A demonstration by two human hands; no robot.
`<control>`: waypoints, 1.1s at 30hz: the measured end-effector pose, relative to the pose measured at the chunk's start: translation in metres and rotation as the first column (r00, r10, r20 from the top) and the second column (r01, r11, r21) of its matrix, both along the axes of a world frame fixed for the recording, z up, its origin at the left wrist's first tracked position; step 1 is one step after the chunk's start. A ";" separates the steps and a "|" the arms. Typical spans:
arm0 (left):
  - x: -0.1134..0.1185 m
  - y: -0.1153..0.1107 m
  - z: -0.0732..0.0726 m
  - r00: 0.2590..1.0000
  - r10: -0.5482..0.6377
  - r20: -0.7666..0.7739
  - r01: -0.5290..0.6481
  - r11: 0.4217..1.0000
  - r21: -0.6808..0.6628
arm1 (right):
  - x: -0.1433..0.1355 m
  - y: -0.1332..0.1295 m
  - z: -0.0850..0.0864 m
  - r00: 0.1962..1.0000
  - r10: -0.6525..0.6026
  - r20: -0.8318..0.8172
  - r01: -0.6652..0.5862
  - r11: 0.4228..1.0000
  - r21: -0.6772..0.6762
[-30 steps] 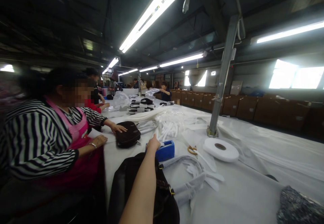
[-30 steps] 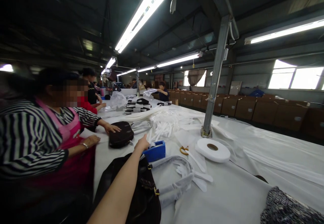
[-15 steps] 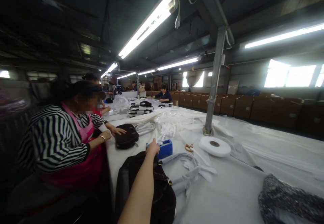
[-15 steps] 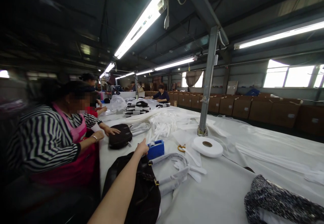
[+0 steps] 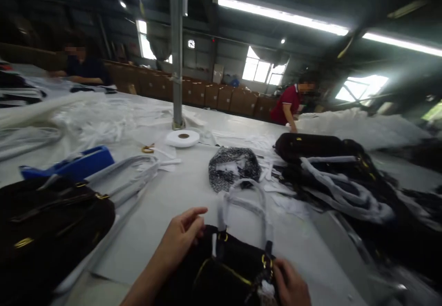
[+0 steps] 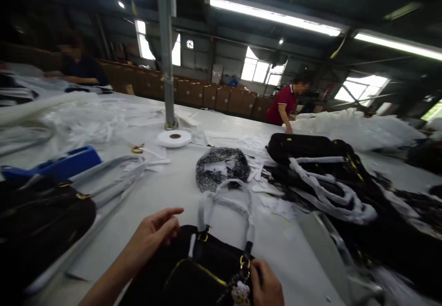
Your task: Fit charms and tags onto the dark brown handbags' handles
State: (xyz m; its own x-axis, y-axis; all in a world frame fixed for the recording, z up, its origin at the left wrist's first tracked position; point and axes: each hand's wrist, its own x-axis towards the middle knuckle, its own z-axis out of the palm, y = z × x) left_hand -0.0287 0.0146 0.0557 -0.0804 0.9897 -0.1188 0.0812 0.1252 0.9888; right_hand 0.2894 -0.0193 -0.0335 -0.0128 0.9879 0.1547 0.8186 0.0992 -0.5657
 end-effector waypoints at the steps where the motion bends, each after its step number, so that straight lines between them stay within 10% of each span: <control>1: 0.027 -0.012 -0.001 0.992 -0.039 0.117 0.041 0.999 -0.014 | 0.003 0.002 0.000 0.997 0.000 -0.077 0.000 1.000 -0.001; 6: 0.117 -0.039 -0.028 0.966 -0.089 0.244 0.123 0.984 -0.131 | 0.005 0.007 0.011 0.950 -0.026 -0.313 -0.002 0.996 -0.091; 12: 0.158 -0.039 -0.052 0.875 -0.213 -0.434 0.214 0.976 -0.047 | 0.020 -0.006 0.021 0.916 -0.054 -0.397 -0.005 0.989 -0.146; 21: 0.201 -0.026 -0.067 0.592 -0.198 -0.781 0.207 0.974 -0.090 | 0.029 -0.009 0.012 0.976 0.069 -0.208 -0.077 0.997 -0.031; 33: 0.165 -0.009 -0.061 0.856 -0.367 -0.363 0.348 0.930 -0.120 | 0.035 -0.007 0.016 0.961 0.102 -0.257 -0.131 0.987 -0.095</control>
State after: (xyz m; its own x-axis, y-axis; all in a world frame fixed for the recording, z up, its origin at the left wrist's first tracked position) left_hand 0.1360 0.0052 -0.0057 0.2302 0.9524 -0.1996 0.4905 0.0636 0.8691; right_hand 0.3244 -0.0261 -0.0179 -0.1035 0.9929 0.0580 0.6354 0.1109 -0.7642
